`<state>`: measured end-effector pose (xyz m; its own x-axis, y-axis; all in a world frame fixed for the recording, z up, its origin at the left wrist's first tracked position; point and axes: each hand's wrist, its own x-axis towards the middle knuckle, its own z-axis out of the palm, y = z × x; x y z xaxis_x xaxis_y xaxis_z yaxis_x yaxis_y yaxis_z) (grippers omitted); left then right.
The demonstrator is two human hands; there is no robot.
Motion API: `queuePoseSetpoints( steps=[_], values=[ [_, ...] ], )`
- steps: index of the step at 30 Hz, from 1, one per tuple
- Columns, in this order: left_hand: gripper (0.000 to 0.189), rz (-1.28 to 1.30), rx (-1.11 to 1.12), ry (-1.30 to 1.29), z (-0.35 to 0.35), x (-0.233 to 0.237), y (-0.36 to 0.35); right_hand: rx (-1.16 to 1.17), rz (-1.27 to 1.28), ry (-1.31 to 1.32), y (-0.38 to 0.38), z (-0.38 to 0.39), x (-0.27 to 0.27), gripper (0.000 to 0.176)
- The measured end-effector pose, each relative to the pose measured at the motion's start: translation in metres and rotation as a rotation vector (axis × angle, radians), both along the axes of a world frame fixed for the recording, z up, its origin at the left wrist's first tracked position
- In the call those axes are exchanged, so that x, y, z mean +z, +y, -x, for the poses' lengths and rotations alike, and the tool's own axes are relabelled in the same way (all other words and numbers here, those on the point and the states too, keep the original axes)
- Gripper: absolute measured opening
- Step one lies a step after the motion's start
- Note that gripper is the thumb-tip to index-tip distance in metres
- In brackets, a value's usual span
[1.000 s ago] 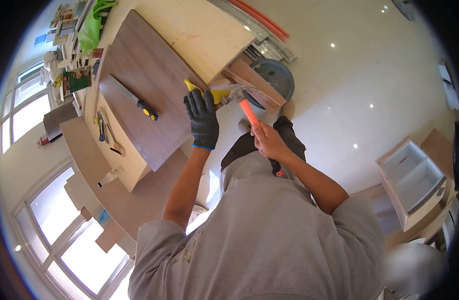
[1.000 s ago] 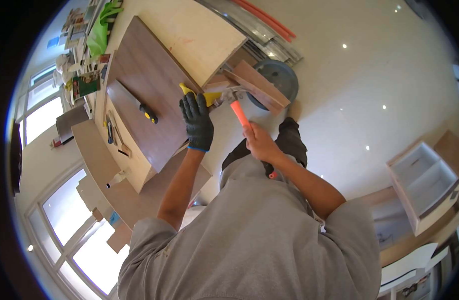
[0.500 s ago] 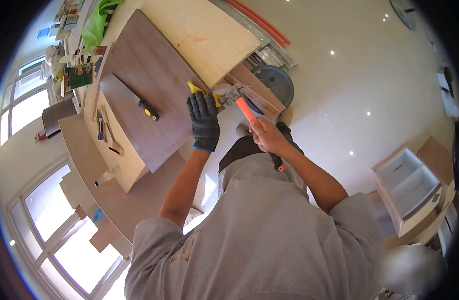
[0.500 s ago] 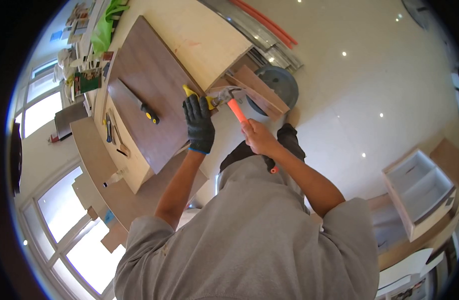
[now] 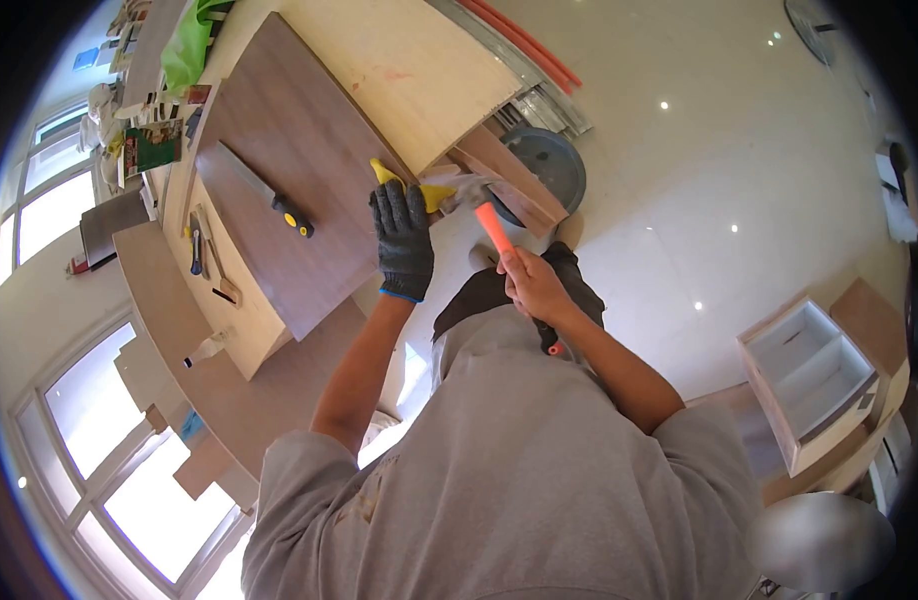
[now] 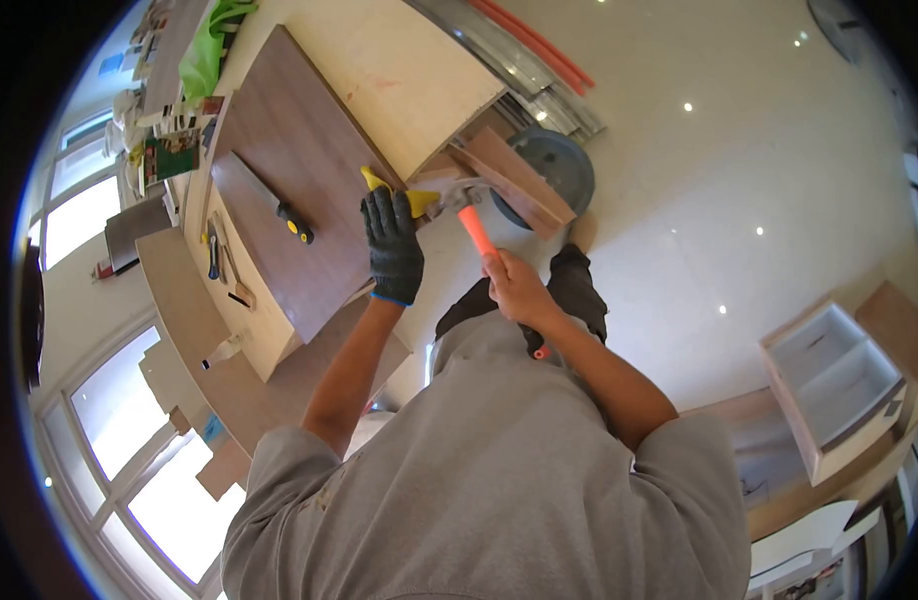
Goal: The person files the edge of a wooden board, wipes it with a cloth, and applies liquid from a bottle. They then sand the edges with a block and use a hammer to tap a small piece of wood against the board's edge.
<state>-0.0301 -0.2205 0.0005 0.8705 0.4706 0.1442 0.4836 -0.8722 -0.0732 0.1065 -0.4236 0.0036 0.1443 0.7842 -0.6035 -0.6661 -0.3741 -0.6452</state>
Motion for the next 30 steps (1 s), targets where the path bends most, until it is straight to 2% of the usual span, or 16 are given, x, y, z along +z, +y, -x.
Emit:
queuePoseSetpoints(
  steps=[5,7,10,13,17,20,23,26,30],
  values=[
    [0.055,0.000,-0.007,-0.026,0.004,-0.002,-0.001,0.057,-0.048,-0.058,-0.001,0.004,-0.008,0.041],
    [0.055,-0.004,-0.020,-0.036,0.001,-0.001,0.002,0.085,-0.026,-0.096,0.002,-0.008,0.008,0.041],
    [0.055,-0.006,-0.005,-0.061,0.004,-0.001,-0.001,-0.122,-0.017,0.096,0.004,0.004,0.002,0.043],
    [0.055,0.008,-0.010,-0.038,0.003,-0.001,0.000,0.115,-0.075,-0.047,0.005,-0.001,-0.004,0.044],
    [0.056,0.012,-0.008,-0.087,0.001,0.001,0.000,-0.249,-0.063,0.097,0.024,0.007,-0.003,0.043],
    [0.058,0.023,-0.016,-0.054,0.005,0.000,-0.001,0.146,-0.043,0.027,0.023,-0.005,0.003,0.042],
    [0.059,0.012,-0.021,-0.066,0.008,-0.006,0.002,-0.158,-0.075,0.094,0.030,-0.002,-0.004,0.041],
    [0.060,-0.015,-0.042,-0.078,0.011,-0.008,0.002,0.144,-0.073,0.042,0.032,0.000,-0.013,0.041],
    [0.060,0.010,-0.043,-0.073,0.008,-0.001,0.000,0.010,-0.038,0.039,0.026,-0.014,-0.011,0.044]
  ],
)
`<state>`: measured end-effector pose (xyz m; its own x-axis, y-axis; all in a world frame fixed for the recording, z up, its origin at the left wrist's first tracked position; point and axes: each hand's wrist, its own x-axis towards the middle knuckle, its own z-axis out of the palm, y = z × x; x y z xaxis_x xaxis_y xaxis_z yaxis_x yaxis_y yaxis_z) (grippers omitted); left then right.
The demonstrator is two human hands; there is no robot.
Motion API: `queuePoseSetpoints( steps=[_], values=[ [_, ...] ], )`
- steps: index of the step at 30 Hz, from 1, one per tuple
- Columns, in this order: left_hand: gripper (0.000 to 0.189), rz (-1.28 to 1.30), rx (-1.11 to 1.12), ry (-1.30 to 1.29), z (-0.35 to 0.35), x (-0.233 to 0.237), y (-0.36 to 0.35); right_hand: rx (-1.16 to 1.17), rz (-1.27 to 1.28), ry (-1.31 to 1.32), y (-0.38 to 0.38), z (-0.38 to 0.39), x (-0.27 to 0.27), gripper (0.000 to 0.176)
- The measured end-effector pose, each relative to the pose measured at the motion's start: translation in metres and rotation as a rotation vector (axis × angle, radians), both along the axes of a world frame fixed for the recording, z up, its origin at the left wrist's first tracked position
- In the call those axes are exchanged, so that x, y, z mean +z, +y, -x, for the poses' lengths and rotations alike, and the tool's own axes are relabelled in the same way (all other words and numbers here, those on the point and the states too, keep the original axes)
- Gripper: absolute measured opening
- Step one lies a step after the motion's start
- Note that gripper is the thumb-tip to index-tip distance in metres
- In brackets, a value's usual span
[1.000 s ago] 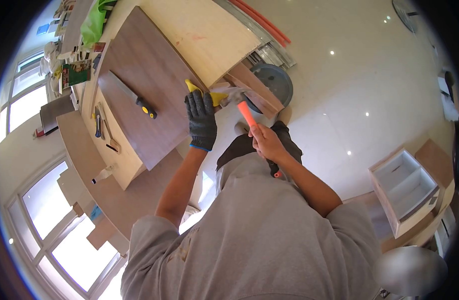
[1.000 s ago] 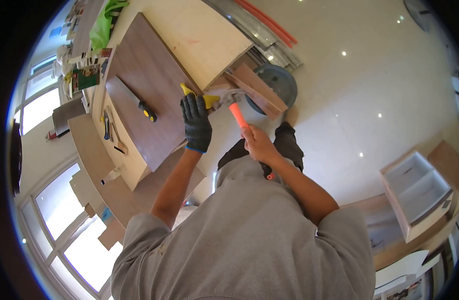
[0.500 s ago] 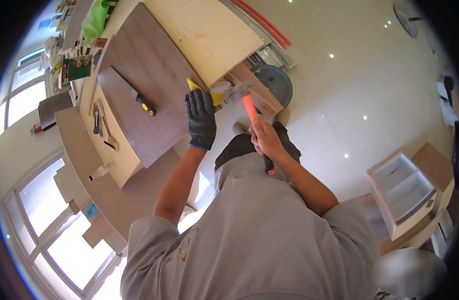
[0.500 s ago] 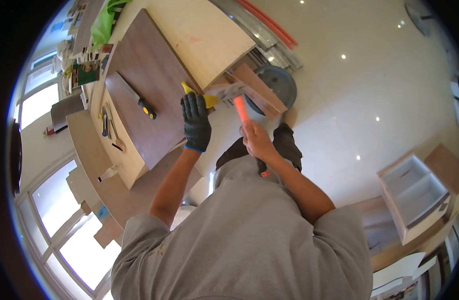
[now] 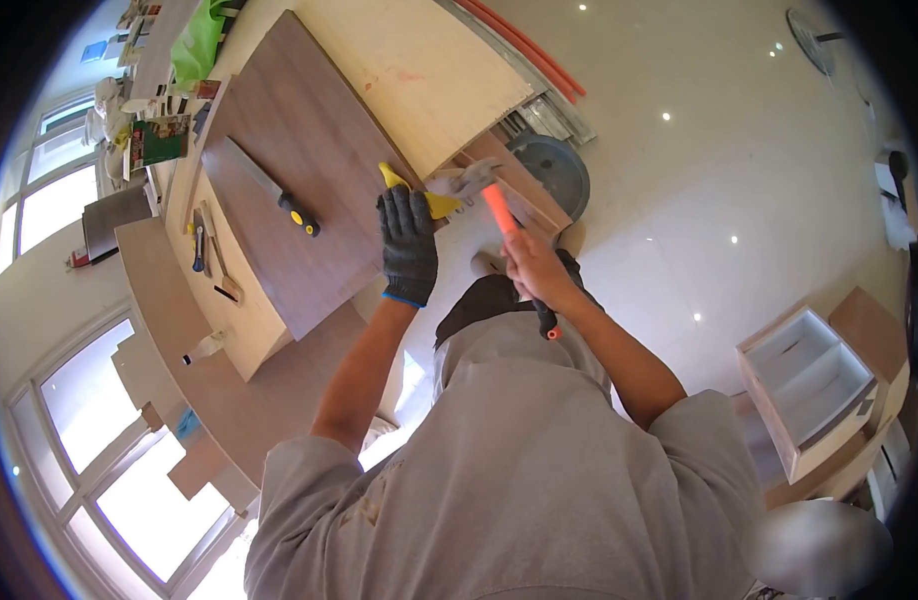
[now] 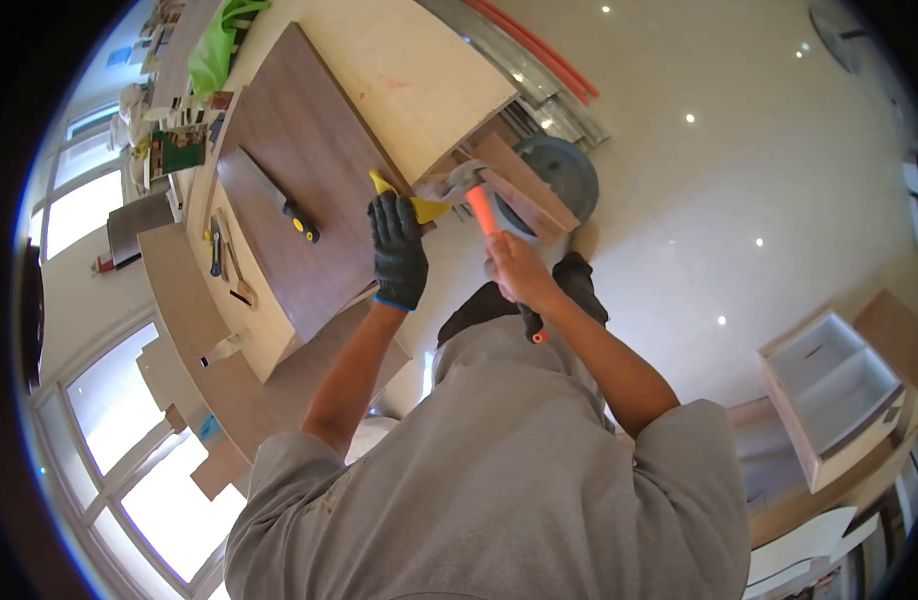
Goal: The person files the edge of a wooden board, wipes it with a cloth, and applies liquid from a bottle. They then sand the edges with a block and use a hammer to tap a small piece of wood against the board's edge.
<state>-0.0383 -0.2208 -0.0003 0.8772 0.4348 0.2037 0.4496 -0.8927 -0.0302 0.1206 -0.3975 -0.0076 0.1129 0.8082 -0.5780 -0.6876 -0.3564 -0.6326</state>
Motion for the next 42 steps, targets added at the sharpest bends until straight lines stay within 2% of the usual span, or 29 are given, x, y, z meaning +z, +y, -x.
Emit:
queuePoseSetpoints(
  steps=[4,6,9,12,16,20,23,26,29,32,35,38,41,42],
  values=[
    [0.063,0.028,-0.017,-0.009,-0.004,0.001,-0.002,-0.175,0.025,-0.030,-0.012,-0.014,0.002,0.046],
    [0.070,0.039,-0.027,0.036,-0.006,0.003,0.000,-0.149,0.055,-0.050,-0.018,-0.020,0.003,0.044],
    [0.088,0.170,0.138,0.265,-0.028,0.045,0.000,-0.115,0.078,-0.063,-0.024,-0.024,-0.001,0.044],
    [0.103,0.249,0.220,0.333,-0.032,0.062,0.015,-0.112,0.091,-0.062,-0.029,-0.025,0.005,0.044],
    [0.097,0.122,0.212,0.131,-0.014,0.028,0.005,-0.170,0.077,-0.047,-0.027,-0.028,0.010,0.043],
    [0.094,0.031,0.230,0.161,-0.006,0.008,0.006,-0.212,0.065,0.002,-0.027,-0.023,0.018,0.042],
    [0.091,0.055,0.227,0.144,-0.008,0.011,0.004,-0.132,0.023,-0.090,-0.022,-0.002,0.011,0.043],
    [0.084,0.097,0.238,0.112,-0.016,0.017,-0.001,0.103,0.006,-0.241,-0.022,0.006,0.001,0.042],
    [0.084,0.109,0.249,0.115,-0.015,0.020,-0.001,-0.045,0.049,-0.056,-0.019,0.000,0.001,0.041],
    [0.085,0.099,0.252,0.116,-0.015,0.013,0.001,0.059,-0.134,-0.363,-0.021,0.019,-0.018,0.042],
    [0.085,0.107,0.268,0.123,-0.013,0.014,0.001,0.010,-0.008,-0.159,-0.022,0.001,0.010,0.044],
    [0.086,0.111,0.279,0.132,-0.015,0.018,-0.001,0.013,0.029,-0.173,-0.025,0.019,-0.008,0.044],
    [0.088,0.123,0.275,0.129,-0.015,0.015,0.000,0.124,-0.028,-0.191,-0.028,0.006,-0.006,0.045],
    [0.088,0.135,0.272,0.118,-0.017,0.018,-0.002,0.088,0.003,-0.153,-0.027,0.003,-0.001,0.046]
  ],
)
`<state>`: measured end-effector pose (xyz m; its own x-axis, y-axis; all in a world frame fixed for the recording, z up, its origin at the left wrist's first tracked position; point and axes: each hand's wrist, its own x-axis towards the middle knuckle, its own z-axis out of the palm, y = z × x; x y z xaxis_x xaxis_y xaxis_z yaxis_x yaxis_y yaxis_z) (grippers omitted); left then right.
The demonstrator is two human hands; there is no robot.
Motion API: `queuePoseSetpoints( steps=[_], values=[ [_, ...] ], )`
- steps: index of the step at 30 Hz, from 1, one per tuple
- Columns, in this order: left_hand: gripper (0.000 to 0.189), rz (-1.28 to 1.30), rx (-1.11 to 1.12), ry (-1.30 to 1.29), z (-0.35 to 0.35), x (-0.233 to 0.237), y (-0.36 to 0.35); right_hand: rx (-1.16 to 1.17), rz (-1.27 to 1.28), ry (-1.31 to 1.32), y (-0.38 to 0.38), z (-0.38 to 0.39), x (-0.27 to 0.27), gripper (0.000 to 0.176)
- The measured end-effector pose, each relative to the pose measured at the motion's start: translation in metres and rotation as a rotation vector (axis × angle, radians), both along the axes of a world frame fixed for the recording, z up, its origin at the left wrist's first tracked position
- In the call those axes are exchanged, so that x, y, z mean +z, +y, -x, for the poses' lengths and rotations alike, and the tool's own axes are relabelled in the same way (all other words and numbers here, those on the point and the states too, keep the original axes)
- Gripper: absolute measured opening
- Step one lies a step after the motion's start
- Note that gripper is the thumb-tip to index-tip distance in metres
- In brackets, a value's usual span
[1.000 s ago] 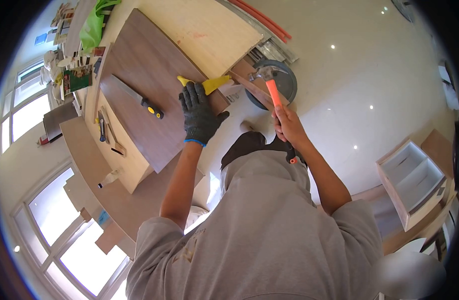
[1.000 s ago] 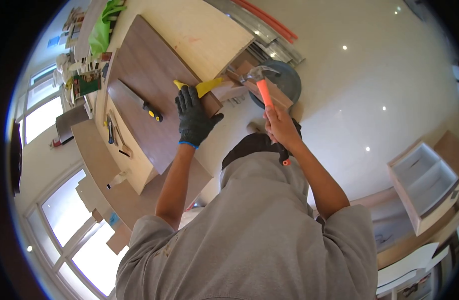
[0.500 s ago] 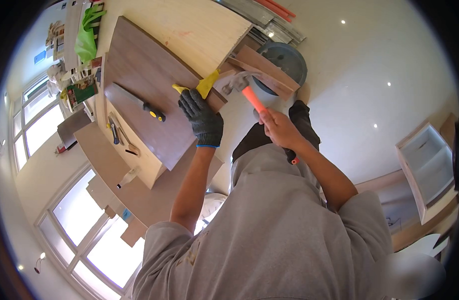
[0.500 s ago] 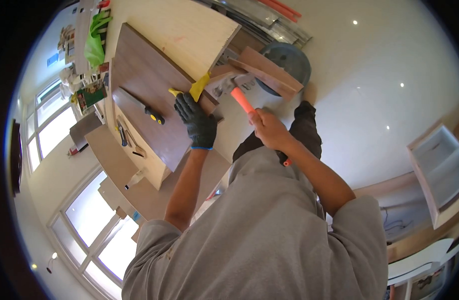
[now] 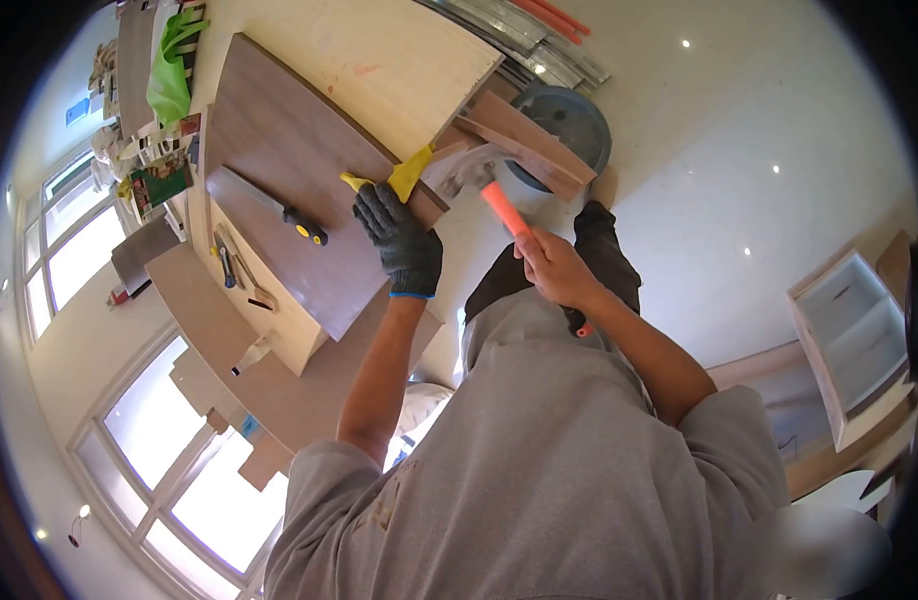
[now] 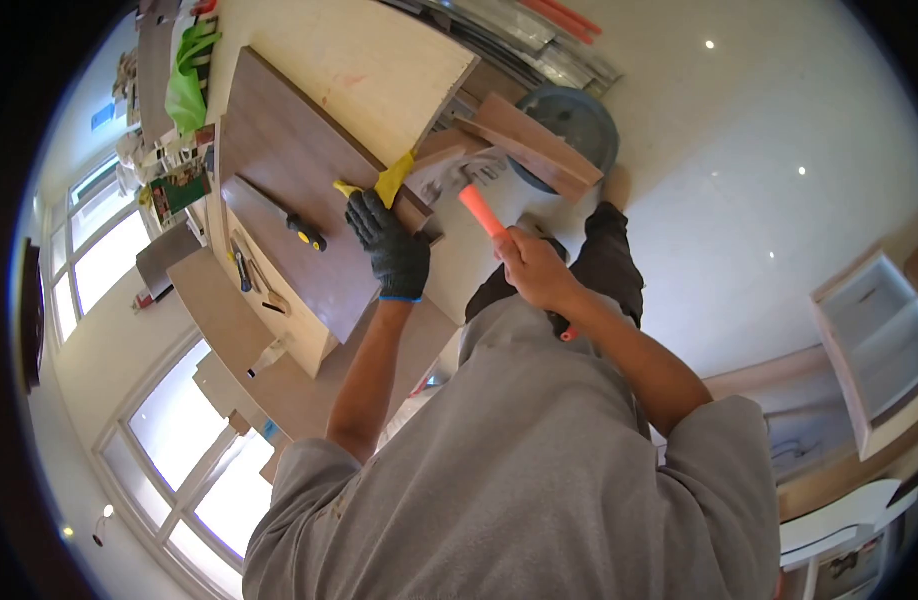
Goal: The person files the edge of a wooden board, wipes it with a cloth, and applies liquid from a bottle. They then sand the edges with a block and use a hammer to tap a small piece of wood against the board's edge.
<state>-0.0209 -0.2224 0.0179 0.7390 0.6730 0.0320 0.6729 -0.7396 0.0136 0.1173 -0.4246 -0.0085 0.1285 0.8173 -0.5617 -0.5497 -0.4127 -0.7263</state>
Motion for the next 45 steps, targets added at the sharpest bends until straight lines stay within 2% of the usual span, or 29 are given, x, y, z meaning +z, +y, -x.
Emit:
queuePoseSetpoints(
  steps=[2,5,8,11,14,17,20,23,26,29,32,34,36,40,43,45],
  values=[
    [0.089,-0.001,0.003,-0.010,0.002,0.001,0.001,-0.073,0.056,0.079,0.003,-0.002,0.012,0.046],
    [0.088,-0.009,-0.003,0.001,0.005,-0.004,0.002,0.057,-0.030,-0.089,-0.003,0.002,-0.006,0.046],
    [0.086,-0.014,-0.002,0.006,0.004,-0.002,0.003,-0.050,0.092,0.226,0.003,-0.014,0.005,0.044],
    [0.085,-0.015,-0.011,-0.004,0.005,-0.003,0.003,0.072,-0.123,-0.161,0.014,-0.001,-0.011,0.043],
    [0.083,-0.016,0.002,-0.006,0.004,-0.005,0.003,-0.025,-0.027,0.036,0.022,-0.021,0.006,0.042],
    [0.083,-0.015,-0.017,-0.002,0.009,-0.004,0.005,-0.044,0.031,0.145,0.028,-0.015,-0.001,0.041],
    [0.083,-0.004,-0.028,-0.008,0.005,-0.003,0.004,0.056,-0.151,-0.061,0.029,-0.008,-0.019,0.043],
    [0.083,-0.009,-0.015,-0.012,0.008,-0.003,0.004,-0.124,-0.074,0.191,0.033,-0.006,-0.003,0.042],
    [0.083,-0.005,-0.018,-0.006,0.009,-0.005,0.005,0.114,-0.063,-0.050,0.036,-0.010,-0.002,0.043],
    [0.082,-0.021,-0.038,-0.010,0.011,-0.005,0.007,0.038,-0.067,-0.019,0.031,-0.025,0.006,0.043],
    [0.079,-0.027,-0.073,-0.029,0.012,-0.003,0.005,-0.142,-0.019,0.127,0.025,-0.034,-0.001,0.043],
    [0.077,0.001,-0.155,-0.022,0.010,0.006,-0.006,-0.151,-0.034,0.059,0.019,-0.047,-0.005,0.044],
    [0.075,0.046,-0.135,-0.024,0.005,0.015,-0.013,-0.149,-0.045,0.032,0.011,-0.056,-0.002,0.045],
    [0.071,0.028,-0.132,-0.032,0.009,0.014,-0.016,-0.267,-0.060,0.111,0.013,-0.039,0.019,0.046],
    [0.065,-0.092,-0.150,-0.013,0.018,-0.008,-0.008,-0.240,-0.097,0.111,0.020,0.006,0.003,0.045],
    [0.063,-0.128,-0.153,-0.028,0.019,-0.019,-0.009,-0.094,-0.044,0.171,0.019,0.003,-0.002,0.044]
  ],
)
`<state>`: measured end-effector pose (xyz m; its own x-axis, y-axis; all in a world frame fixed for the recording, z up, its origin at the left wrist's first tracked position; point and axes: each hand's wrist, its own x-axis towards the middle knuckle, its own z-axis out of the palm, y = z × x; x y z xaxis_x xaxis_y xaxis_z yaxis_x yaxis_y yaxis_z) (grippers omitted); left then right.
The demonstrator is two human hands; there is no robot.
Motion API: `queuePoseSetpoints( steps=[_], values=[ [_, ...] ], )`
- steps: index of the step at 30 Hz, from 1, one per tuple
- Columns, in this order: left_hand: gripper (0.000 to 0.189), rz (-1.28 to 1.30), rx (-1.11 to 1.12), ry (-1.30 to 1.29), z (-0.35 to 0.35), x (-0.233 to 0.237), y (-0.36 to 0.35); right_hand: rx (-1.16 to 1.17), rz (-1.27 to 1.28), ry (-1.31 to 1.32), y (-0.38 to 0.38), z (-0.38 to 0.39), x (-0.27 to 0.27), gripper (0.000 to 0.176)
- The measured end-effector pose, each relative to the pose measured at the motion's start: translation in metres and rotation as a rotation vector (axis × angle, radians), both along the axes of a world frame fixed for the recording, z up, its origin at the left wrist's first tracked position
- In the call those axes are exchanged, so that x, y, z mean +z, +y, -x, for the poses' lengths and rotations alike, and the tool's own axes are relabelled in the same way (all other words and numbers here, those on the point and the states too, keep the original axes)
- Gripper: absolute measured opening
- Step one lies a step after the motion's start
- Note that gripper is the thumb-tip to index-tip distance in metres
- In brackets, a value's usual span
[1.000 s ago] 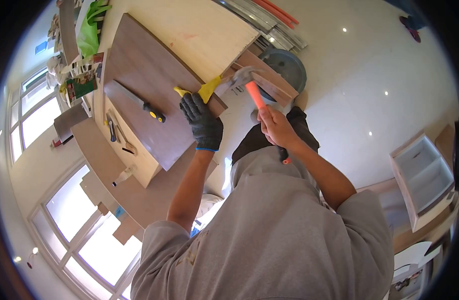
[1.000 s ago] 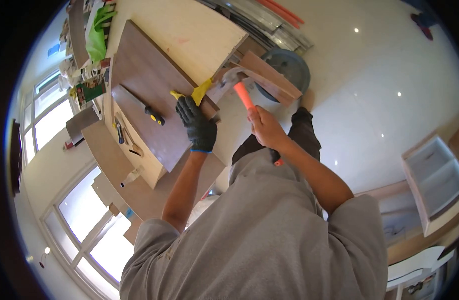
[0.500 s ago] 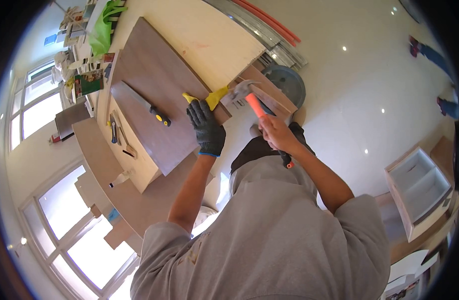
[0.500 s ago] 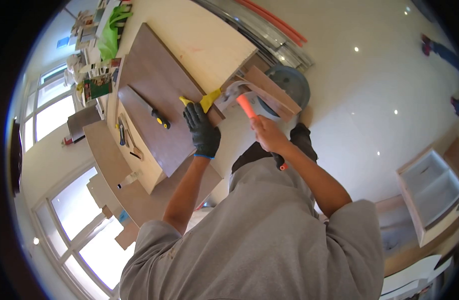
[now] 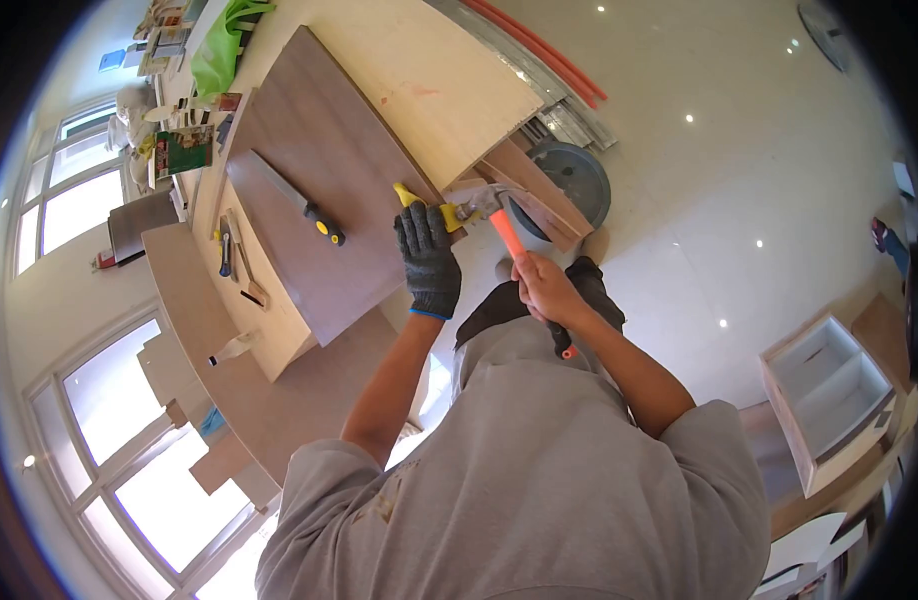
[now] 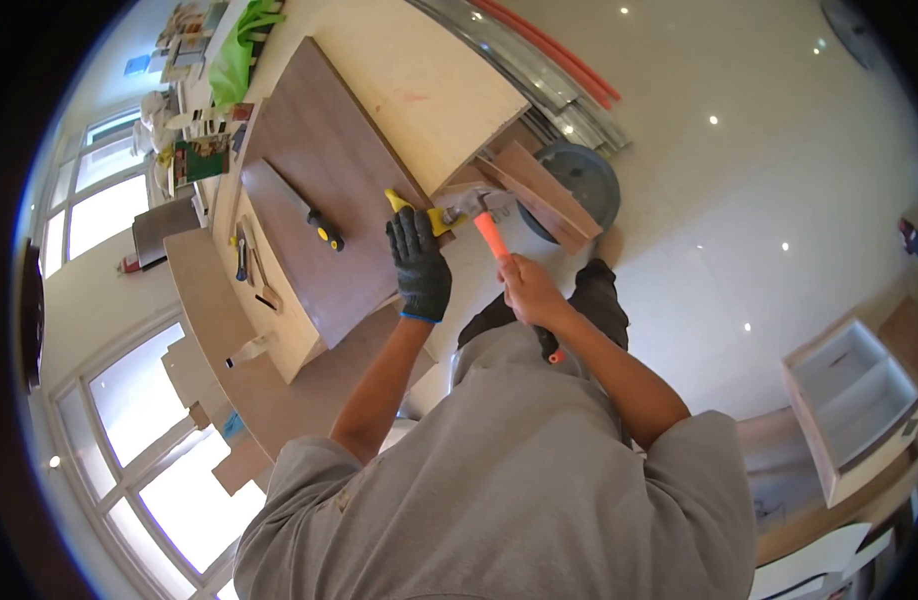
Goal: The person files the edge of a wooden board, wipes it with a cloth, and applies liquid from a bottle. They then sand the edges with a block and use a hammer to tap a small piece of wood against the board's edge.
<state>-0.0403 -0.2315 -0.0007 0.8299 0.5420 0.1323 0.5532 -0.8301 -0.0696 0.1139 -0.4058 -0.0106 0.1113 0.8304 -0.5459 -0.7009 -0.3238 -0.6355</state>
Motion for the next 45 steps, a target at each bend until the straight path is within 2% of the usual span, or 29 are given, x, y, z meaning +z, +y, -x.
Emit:
queuePoseSetpoints(
  steps=[1,5,8,11,14,17,20,23,26,29,32,35,36,39,40,43,45],
  values=[
    [0.063,0.013,0.005,-0.017,0.000,0.000,-0.001,0.078,0.016,0.030,0.001,-0.002,0.000,0.044],
    [0.063,-0.004,0.010,-0.037,0.004,-0.005,0.000,-0.181,0.018,0.060,0.009,0.010,0.001,0.044],
    [0.063,0.008,0.015,-0.028,0.002,-0.001,-0.002,0.126,-0.018,0.010,0.012,0.003,0.001,0.044],
    [0.062,0.014,0.016,-0.048,0.005,-0.005,0.001,-0.154,-0.031,0.038,0.025,0.015,0.004,0.045],
    [0.060,0.029,-0.002,-0.054,0.008,-0.003,0.000,0.120,-0.008,-0.123,0.031,0.007,0.012,0.045],
    [0.059,0.025,-0.005,-0.070,0.006,-0.002,0.000,0.035,-0.043,-0.103,0.031,-0.004,0.001,0.045],
    [0.059,0.026,-0.001,-0.042,0.007,0.001,-0.001,-0.225,-0.029,0.013,0.033,0.003,0.013,0.044],
    [0.060,0.014,-0.003,-0.033,0.011,-0.005,0.000,0.148,0.007,0.043,0.022,0.000,0.009,0.044],
    [0.059,0.017,-0.016,-0.096,0.010,-0.008,0.001,-0.032,-0.003,0.017,0.015,0.006,0.004,0.044],
    [0.060,-0.003,-0.016,-0.072,0.012,-0.009,0.002,-0.026,-0.025,0.056,0.010,0.021,0.001,0.045],
    [0.061,0.012,-0.011,-0.013,0.015,-0.008,0.003,0.123,0.023,0.038,0.005,0.002,0.011,0.043],
    [0.061,0.016,-0.010,-0.119,0.011,-0.007,0.000,-0.157,0.035,0.084,0.010,0.018,0.011,0.041],
    [0.060,0.021,-0.003,-0.110,0.012,-0.008,0.000,0.038,0.016,-0.028,0.009,0.016,0.008,0.041],
    [0.059,0.029,0.005,-0.083,0.011,-0.007,0.002,0.223,0.019,0.044,0.003,-0.004,0.003,0.042],
    [0.059,0.024,0.010,-0.070,0.010,-0.005,0.002,0.212,0.034,0.133,0.001,-0.015,0.017,0.044],
    [0.066,0.003,0.025,-0.042,0.013,-0.003,0.001,0.181,-0.192,0.679,-0.019,-0.042,0.033,0.049],
    [0.072,0.079,0.026,-0.078,0.010,0.005,-0.001,0.252,-0.358,0.798,-0.031,-0.052,0.039,0.051]
  ],
)
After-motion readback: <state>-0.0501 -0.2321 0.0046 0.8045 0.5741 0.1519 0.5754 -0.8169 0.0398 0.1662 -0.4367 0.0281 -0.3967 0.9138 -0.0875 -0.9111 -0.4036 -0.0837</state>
